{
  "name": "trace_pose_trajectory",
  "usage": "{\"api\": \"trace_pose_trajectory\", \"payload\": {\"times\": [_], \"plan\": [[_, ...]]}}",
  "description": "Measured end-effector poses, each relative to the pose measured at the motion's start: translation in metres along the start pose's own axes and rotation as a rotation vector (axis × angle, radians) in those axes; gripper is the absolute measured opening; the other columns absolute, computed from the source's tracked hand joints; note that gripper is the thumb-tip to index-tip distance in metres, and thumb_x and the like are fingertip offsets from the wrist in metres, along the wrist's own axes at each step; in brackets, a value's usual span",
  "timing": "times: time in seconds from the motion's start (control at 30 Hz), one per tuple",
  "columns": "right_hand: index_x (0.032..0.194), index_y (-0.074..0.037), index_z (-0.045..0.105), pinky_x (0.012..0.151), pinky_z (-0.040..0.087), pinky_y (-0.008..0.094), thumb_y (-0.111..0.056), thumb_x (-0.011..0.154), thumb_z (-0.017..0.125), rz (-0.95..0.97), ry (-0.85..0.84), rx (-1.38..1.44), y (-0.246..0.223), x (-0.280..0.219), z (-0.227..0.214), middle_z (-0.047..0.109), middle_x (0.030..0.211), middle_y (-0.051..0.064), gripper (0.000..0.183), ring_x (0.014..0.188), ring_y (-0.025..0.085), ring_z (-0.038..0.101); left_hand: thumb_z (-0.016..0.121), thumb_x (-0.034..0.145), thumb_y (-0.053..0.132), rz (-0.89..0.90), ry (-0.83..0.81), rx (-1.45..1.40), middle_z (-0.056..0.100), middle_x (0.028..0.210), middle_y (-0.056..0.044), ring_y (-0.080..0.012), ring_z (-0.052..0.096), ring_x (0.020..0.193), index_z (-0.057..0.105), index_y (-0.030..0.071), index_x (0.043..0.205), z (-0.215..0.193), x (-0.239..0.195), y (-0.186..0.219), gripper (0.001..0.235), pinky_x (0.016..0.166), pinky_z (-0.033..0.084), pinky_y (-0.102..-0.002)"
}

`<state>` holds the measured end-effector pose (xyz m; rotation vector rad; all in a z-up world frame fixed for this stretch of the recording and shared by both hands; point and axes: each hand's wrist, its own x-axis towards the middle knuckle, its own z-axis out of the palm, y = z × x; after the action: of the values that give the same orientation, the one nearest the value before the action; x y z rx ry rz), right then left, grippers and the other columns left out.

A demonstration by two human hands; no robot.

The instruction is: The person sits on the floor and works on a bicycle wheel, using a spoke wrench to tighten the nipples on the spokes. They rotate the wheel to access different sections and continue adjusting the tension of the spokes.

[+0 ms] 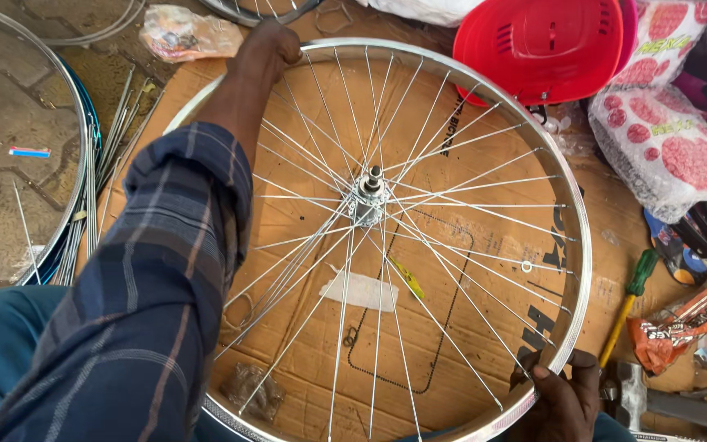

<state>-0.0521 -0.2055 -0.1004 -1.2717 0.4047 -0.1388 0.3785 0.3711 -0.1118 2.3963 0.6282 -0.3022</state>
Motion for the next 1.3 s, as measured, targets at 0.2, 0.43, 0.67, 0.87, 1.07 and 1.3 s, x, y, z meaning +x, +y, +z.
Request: {"api": "trace_pose_trajectory", "payload": {"times": [0.2,0.43,0.67,0.87,1.07,1.3], "plan": [[0.12,-0.002,0.052,0.069,0.055,0.032,0.003,0.088,0.058,-0.03,-0.005,-0.039,0.002,-0.001,-0.002,0.065,0.093,0.02,0.034,0.078,0.023,0.064,0.057,0.095,0.025,-0.004,0.051,-0.105,0.063,0.137,-0.022,-0.034,0.056,0.131,0.06,0.003,0.132,0.006,-0.004,-0.01,0.043,0.109,0.038,-0.061],[0.132,-0.004,0.043,0.073,0.058,0.044,0.002,0.083,0.064,0.072,0.144,-0.316,0.006,0.013,0.0,0.065,0.088,0.024,0.054,0.079,0.029,0.067,0.059,0.097,0.036,0.043,0.1,0.091,0.062,0.137,-0.017,-0.0365,0.047,0.135,0.067,0.015,0.126,-0.004,-0.041,0.009,0.036,0.112,0.026,-0.06],[0.135,0.001,0.05,0.082,0.058,0.041,-0.003,0.088,0.066,-0.016,0.123,-0.167,-0.011,-0.014,0.036,0.068,0.094,0.022,0.05,0.088,0.027,0.068,0.062,0.096,0.039,0.087,0.184,-0.054,0.065,0.13,-0.011,-0.0337,0.048,0.134,0.065,0.025,0.126,-0.019,-0.115,0.012,0.034,0.115,0.022,-0.058],[0.133,-0.007,0.053,0.079,0.054,0.035,-0.018,0.101,0.057,0.052,0.145,-0.086,-0.045,-0.029,0.064,0.069,0.094,0.015,0.034,0.093,0.024,0.067,0.07,0.085,0.025,0.19,0.636,-0.135,0.06,0.124,-0.02,-0.0453,0.052,0.119,0.066,0.01,0.117,-0.011,-0.175,0.038,0.035,0.087,0.039,-0.068],[0.124,-0.007,0.06,0.062,0.046,0.032,-0.012,0.105,0.056,-0.081,0.109,-0.468,-0.055,-0.04,0.07,0.071,0.09,0.009,0.021,0.076,0.019,0.06,0.061,0.098,0.014,0.866,0.464,-0.48,0.07,0.096,-0.017,-0.0342,0.072,0.086,0.069,0.006,0.104,0.061,-0.323,0.109,0.014,0.077,0.057,-0.044],[0.115,-0.005,0.055,0.05,0.052,0.025,-0.021,0.103,0.058,-0.107,0.042,-0.168,-0.042,-0.023,0.067,0.068,0.075,0.008,0.021,0.063,0.014,0.068,0.064,0.095,0.018,0.983,-0.154,-0.381,0.074,0.09,-0.016,-0.0354,0.072,0.084,0.07,0.004,0.1,0.138,-0.482,0.138,0.015,0.074,0.054,-0.047]]}}
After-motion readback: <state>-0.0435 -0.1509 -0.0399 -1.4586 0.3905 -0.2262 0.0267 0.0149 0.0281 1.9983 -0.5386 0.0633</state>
